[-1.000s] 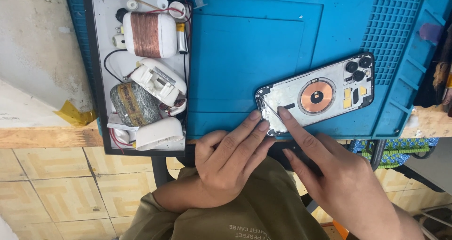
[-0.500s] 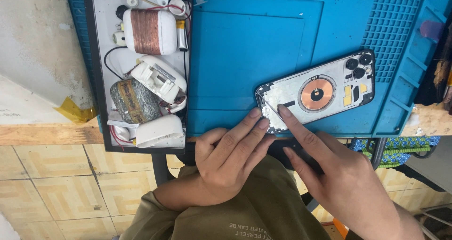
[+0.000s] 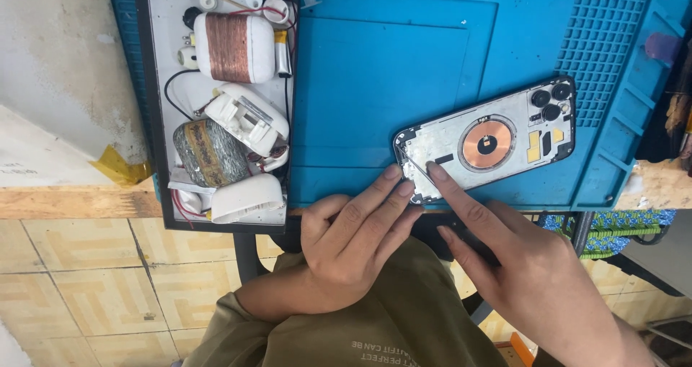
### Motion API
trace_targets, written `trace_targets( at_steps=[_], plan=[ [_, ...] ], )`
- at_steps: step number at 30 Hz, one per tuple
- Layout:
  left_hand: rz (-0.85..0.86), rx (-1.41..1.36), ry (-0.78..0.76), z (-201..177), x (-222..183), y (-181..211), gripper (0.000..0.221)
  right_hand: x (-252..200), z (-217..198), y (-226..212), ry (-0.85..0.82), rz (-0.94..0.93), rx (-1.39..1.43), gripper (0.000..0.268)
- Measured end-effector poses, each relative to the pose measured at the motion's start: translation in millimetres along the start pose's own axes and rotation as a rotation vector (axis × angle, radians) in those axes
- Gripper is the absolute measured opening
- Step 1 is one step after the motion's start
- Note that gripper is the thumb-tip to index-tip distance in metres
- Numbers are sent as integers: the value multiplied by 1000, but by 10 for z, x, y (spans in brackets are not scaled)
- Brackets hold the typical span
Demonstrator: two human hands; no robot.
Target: Scraping adhesive and glass fragments from the back of a smartphone using a thin metal pry tool.
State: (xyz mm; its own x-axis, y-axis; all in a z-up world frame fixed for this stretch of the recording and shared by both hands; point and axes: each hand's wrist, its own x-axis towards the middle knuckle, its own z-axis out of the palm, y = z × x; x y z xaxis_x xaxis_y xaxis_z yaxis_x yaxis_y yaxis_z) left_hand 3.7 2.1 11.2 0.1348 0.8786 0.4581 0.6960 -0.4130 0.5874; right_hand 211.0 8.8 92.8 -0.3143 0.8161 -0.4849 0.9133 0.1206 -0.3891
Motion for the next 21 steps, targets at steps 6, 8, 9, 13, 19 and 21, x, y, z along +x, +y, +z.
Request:
trace_targets(
  at_steps=[6, 8, 9, 13, 19, 21],
  plan=[
    [-11, -6, 7, 4, -2, 4, 22, 5, 13, -9, 5, 4, 8, 78],
    [-12, -8, -13, 0, -6, 7, 22, -5, 53, -26, 66, 15, 36, 73],
    [-10, -9, -14, 0, -1, 4, 22, 3, 56, -37, 68, 16, 37, 73],
    [-12, 1, -18, 3, 1, 12, 22, 6, 42, -78, 78, 48, 82, 75],
    [-16, 4, -9, 19, -6, 0, 23, 10, 38, -79, 113, 39, 126, 74],
    [-19, 1, -16, 15, -29, 1, 24, -5, 42, -77, 113, 34, 141, 74]
  ],
)
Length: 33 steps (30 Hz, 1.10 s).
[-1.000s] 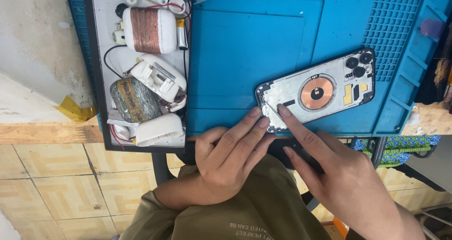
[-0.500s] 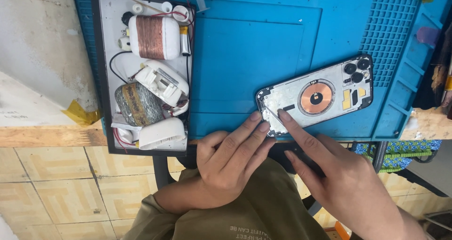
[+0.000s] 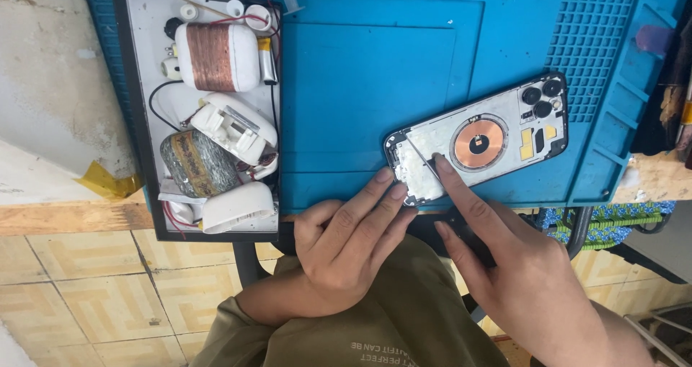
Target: Scraping adhesive and glass fragments from the back of a smartphone using a thin metal pry tool.
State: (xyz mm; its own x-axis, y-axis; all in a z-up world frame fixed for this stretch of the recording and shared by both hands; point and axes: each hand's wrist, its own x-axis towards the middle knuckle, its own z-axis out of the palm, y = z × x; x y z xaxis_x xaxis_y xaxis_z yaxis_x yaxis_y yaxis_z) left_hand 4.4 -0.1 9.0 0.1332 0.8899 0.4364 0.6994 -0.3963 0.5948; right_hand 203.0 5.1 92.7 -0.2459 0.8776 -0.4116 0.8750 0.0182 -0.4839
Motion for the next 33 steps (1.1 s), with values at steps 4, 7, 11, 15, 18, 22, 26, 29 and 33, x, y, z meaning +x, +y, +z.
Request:
trace_targets(
  at_steps=[4, 7, 11, 15, 18, 22, 26, 29, 33],
  plan=[
    [0, 21, -25, 25, -52, -12, 30, -37, 10, 29, 15, 17, -2, 72],
    [1, 26, -14, 40, -51, -3, 29, -70, 19, 52, -3, 35, -13, 74],
    [21, 34, 6, 44, -26, -4, 26, -63, 9, 47, 4, 13, -31, 72],
    [29, 32, 27, 82, -29, -12, 25, -37, -25, 6, -17, 17, -23, 73],
    [63, 41, 62, 104, -14, -17, 22, -53, -4, 9, -7, 11, -18, 72],
    [63, 31, 54, 98, 10, -9, 21, -66, -5, 40, 11, -23, -75, 71],
    [72, 31, 65, 105, -12, -1, 19, -100, -82, 119, -52, -67, -6, 78],
    [31, -163, -89, -110, -318, -132, 59, -398, -164, 460, -278, -113, 100, 88],
    [247, -738, -131, -306, -229, -142, 48, -547, -63, 760, -472, -215, 85, 79]
  ],
)
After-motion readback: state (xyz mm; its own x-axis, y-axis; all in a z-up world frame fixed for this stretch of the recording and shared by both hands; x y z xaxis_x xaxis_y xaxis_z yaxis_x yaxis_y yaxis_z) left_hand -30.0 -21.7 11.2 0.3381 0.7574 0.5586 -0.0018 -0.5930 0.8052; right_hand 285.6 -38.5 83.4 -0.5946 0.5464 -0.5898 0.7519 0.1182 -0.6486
